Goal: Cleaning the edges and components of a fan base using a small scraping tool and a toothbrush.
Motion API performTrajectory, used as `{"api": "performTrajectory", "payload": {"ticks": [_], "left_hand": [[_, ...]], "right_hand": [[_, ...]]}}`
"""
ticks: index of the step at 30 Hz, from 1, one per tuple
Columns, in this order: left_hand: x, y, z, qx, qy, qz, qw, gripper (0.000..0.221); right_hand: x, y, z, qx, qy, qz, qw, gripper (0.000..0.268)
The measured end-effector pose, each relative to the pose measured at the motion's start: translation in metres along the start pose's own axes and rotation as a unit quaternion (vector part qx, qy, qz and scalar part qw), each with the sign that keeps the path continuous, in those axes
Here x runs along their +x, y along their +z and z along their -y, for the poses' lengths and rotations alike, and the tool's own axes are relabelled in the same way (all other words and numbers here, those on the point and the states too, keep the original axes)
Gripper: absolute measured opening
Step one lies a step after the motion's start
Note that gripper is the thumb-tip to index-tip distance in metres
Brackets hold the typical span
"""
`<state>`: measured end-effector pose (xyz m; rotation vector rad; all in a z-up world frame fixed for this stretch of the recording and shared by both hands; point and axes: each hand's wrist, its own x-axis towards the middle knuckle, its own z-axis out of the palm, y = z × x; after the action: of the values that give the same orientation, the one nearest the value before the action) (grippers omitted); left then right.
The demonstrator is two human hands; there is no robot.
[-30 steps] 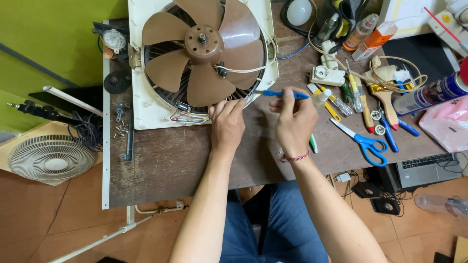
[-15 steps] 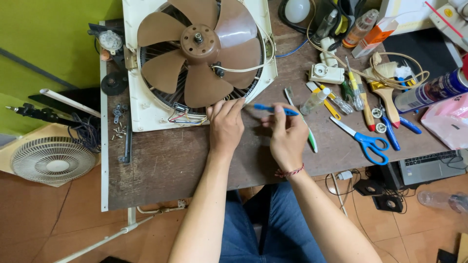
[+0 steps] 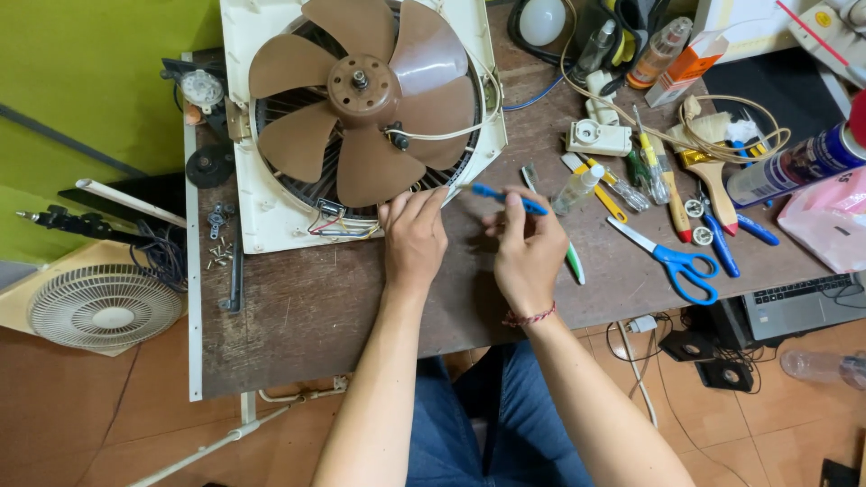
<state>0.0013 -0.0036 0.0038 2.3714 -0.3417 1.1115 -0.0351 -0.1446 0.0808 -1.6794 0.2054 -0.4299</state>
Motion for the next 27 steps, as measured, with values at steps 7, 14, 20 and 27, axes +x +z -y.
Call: {"api": "performTrajectory", "payload": {"ticks": [7, 14, 20, 27], "left_hand": [[0.004, -0.004, -0.002, -0.004, 0.005, -0.002, 1.000, 0.022], [0.002, -0.002, -0.002, 0.000, 0.007, -0.005, 1.000, 0.021], [0.001, -0.002, -0.001, -0.001, 0.001, -0.004, 1.000, 0.021], [0.000, 0.000, -0.001, 0.003, 0.000, -0.008, 1.000, 0.021]], "right_hand": [[0.048, 0.009, -0.010, -0.058, -0.079, -0.015, 0.995, 0.019], [0.071, 0.017, -0.031, -0.135, -0.048, 0.023, 0.989, 0.018], [0.072, 0.011, -0.013, -0.179, -0.137, -0.001, 0.974, 0.015], [0.092, 0.016, -0.033, -0.265, -0.144, 0.043, 0.952, 0.016]]}}
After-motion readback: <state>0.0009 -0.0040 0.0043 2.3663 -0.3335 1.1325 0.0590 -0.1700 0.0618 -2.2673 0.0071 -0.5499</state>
